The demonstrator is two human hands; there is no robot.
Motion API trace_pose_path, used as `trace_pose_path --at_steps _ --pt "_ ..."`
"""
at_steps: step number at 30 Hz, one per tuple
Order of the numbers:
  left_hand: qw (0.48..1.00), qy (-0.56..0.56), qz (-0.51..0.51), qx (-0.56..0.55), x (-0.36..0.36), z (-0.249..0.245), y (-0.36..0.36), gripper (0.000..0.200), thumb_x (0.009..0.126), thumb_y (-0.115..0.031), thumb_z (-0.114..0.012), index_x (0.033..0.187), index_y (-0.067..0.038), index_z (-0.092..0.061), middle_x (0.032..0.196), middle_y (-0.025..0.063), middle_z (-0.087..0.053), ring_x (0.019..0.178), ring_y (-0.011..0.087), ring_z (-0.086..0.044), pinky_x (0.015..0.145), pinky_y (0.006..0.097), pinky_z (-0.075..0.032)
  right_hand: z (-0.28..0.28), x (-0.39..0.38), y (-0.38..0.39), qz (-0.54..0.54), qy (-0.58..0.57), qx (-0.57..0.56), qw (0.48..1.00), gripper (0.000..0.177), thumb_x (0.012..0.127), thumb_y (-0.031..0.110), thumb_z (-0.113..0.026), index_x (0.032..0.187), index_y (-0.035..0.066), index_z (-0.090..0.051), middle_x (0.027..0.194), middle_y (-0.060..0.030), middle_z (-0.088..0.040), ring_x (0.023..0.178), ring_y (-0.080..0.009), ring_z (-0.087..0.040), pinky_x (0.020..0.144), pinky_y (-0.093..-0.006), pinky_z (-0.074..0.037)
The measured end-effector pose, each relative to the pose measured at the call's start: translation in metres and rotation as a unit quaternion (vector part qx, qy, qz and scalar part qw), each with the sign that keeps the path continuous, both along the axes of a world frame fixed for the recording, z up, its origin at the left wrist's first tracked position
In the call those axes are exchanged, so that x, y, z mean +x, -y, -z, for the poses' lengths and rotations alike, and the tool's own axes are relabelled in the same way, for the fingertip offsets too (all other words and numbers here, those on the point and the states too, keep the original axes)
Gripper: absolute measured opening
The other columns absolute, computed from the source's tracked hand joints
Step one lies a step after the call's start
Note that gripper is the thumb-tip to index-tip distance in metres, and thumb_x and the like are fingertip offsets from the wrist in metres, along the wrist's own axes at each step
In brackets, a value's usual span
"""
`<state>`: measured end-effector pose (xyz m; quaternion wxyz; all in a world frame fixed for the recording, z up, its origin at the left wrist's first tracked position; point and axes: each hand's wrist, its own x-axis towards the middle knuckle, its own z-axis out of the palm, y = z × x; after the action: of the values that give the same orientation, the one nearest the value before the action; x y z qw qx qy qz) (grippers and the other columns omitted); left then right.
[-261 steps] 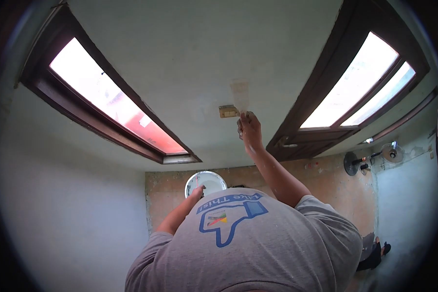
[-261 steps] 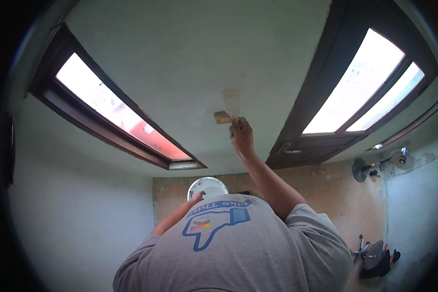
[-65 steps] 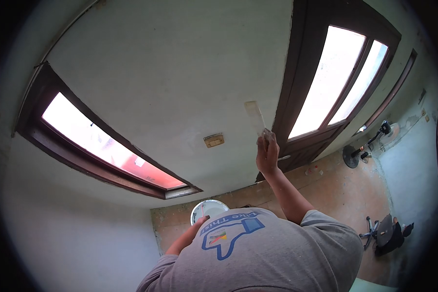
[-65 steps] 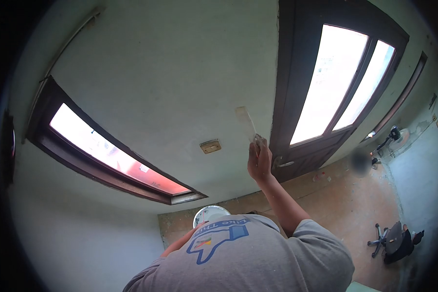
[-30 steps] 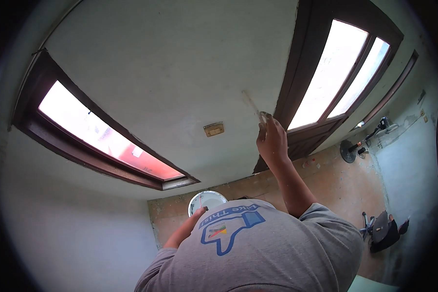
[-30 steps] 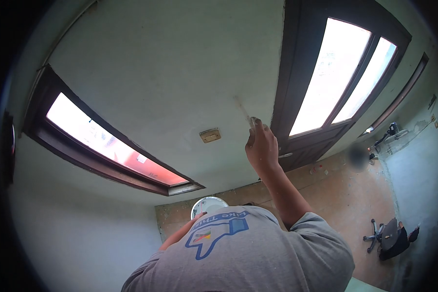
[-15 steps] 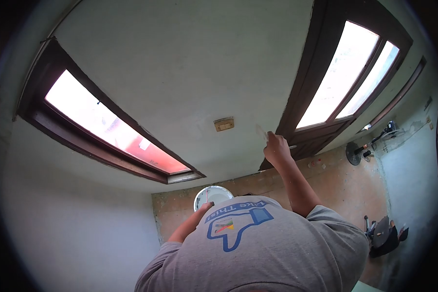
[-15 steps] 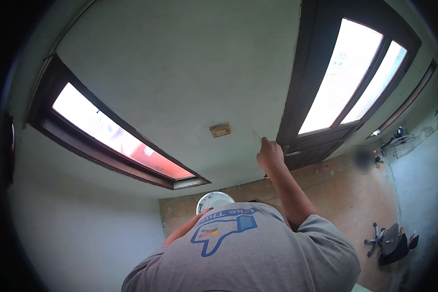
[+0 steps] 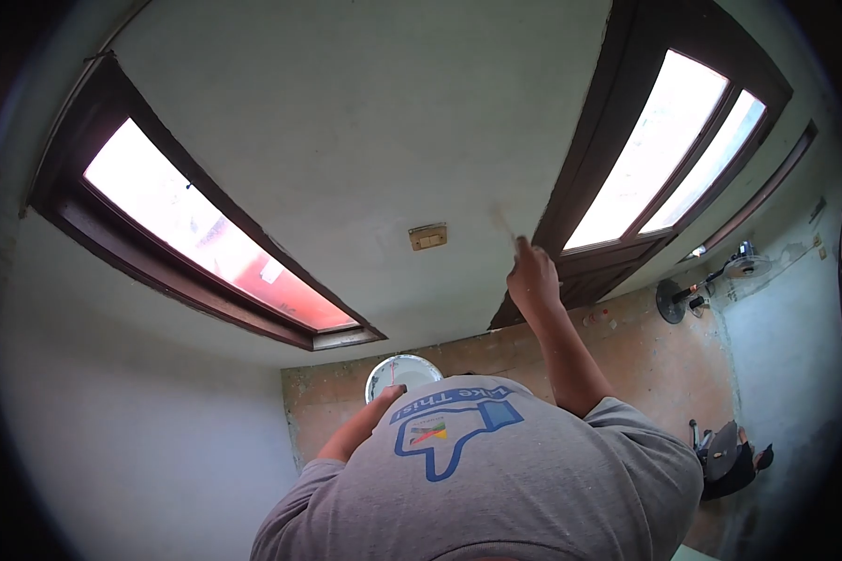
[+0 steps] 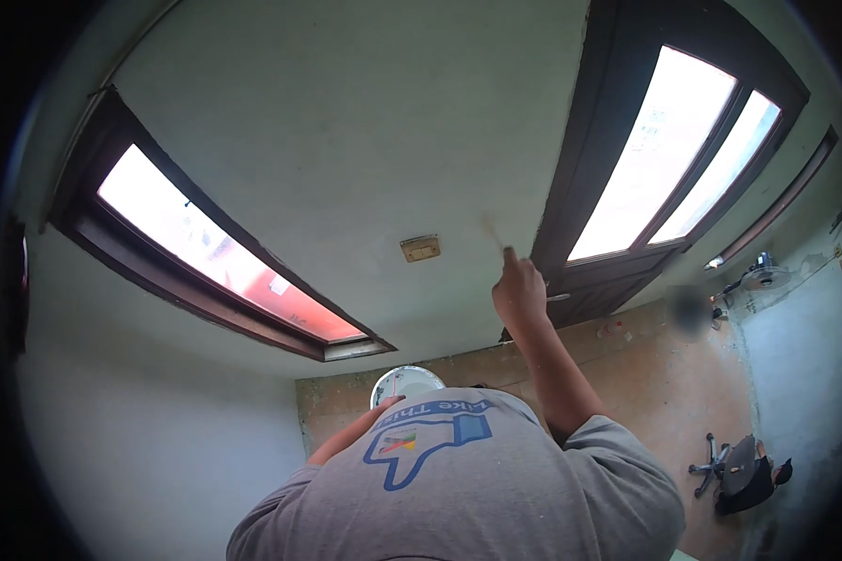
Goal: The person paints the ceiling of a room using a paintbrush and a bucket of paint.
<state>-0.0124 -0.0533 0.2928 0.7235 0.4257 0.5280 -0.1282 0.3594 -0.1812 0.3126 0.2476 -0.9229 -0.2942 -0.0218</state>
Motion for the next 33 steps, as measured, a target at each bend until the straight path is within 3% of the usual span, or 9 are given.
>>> trace_pose_path --at_steps 4,7,9,15,19,21,28,30,33 --pt "1.0 0.004 0.012 0.006 0.006 0.005 -0.005 0.061 0.084 -0.048 -0.063 0.124 -0.002 -0.061 0.119 0.0142 -0.065 0.106 0.0258 -0.06 0.09 0.0347 -0.048 0.01 0.004 0.006 -0.045 -0.052 -0.082 0.994 0.028 0.089 0.003 -0.053 0.117 0.0 -0.054 0.093 -0.0273 -0.063 0.089 -0.0463 -0.064 0.073 -0.0516 -0.052" --pt "1.0 -0.002 0.027 0.003 0.007 0.012 -0.002 0.061 0.084 -0.048 -0.063 0.124 -0.002 -0.061 0.118 0.0142 -0.065 0.106 0.0259 -0.06 0.089 0.0347 -0.048 -0.033 -0.001 0.004 0.018 0.006 0.057 0.998 0.027 0.09 0.003 -0.054 0.117 0.0 -0.056 0.093 -0.0262 -0.063 0.089 -0.0455 -0.064 0.073 -0.0503 -0.053" --pt "0.999 -0.014 0.037 -0.003 0.003 0.018 0.003 0.061 0.084 -0.047 -0.063 0.123 -0.002 -0.061 0.118 0.0143 -0.065 0.105 0.0259 -0.06 0.089 0.0348 -0.048 -0.057 -0.004 0.005 0.012 0.091 0.224 0.97 0.028 0.091 0.004 -0.056 0.119 0.0 -0.057 0.094 -0.0242 -0.063 0.086 -0.0424 -0.065 0.07 -0.0476 -0.053" --pt "0.998 -0.032 0.058 0.006 0.001 0.026 -0.006 0.06 0.084 -0.047 -0.063 0.123 -0.002 -0.061 0.118 0.0145 -0.065 0.105 0.026 -0.06 0.089 0.0348 -0.048 -0.065 -0.014 0.003 -0.006 0.167 0.37 0.914 0.034 0.09 0.001 -0.057 0.123 0.002 -0.057 0.095 -0.0212 -0.06 0.079 -0.0378 -0.065 0.067 -0.0438 -0.054" --pt "0.997 -0.034 0.066 0.01 0.001 0.034 -0.009 0.06 0.083 -0.047 -0.062 0.122 -0.001 -0.062 0.117 0.0146 -0.065 0.105 0.0261 -0.061 0.089 0.0349 -0.048 -0.017 0.007 -0.001 0.009 0.203 0.285 0.937 0.038 0.087 0.001 -0.058 0.124 0.004 -0.057 0.094 -0.0208 -0.061 0.08 -0.0384 -0.065 0.069 -0.0443 -0.054" --pt "0.997 -0.033 0.069 0.014 0.002 0.037 -0.012 0.059 0.083 -0.047 -0.062 0.122 -0.001 -0.062 0.117 0.0146 -0.065 0.105 0.0262 -0.061 0.089 0.0349 -0.048 0.002 0.007 0.001 0.015 0.055 0.17 0.984 0.04 0.083 0.001 -0.059 0.124 0.005 -0.059 0.094 -0.0199 -0.062 0.08 -0.0385 -0.065 0.07 -0.0443 -0.055" --pt "0.997 -0.02 0.074 0.03 0.014 0.053 -0.022 0.059 0.083 -0.046 -0.062 0.121 -0.001 -0.062 0.116 0.0148 -0.065 0.105 0.0263 -0.061 0.089 0.035 -0.048 -0.018 -0.009 0.014 -0.012 0.046 0.174 0.984 0.036 0.082 0.001 -0.059 0.118 0.003 -0.06 0.092 -0.0213 -0.061 0.08 -0.0394 -0.066 0.068 -0.0465 -0.054" --pt "0.997 -0.014 0.073 0.033 0.018 0.059 -0.021 0.059 0.083 -0.046 -0.062 0.121 -0.001 -0.063 0.116 0.0148 -0.065 0.105 0.0264 -0.061 0.089 0.035 -0.048 -0.037 -0.008 0.008 -0.011 0.092 0.291 0.952 0.035 0.08 0.0 -0.063 0.115 0.0 -0.061 0.093 -0.0214 -0.061 0.081 -0.0395 -0.064 0.068 -0.041 -0.052" --pt "0.997 -0.008 0.076 0.033 0.021 0.069 -0.018 0.058 0.083 -0.046 -0.062 0.121 -0.001 -0.063 0.116 0.0149 -0.065 0.104 0.0264 -0.061 0.089 0.035 -0.048 -0.026 0.007 -0.006 -0.006 0.091 0.25 0.964 0.037 0.079 -0.001 -0.062 0.117 0.001 -0.059 0.094 -0.022 -0.06 0.082 -0.0395 -0.064 0.067 -0.0419 -0.052"
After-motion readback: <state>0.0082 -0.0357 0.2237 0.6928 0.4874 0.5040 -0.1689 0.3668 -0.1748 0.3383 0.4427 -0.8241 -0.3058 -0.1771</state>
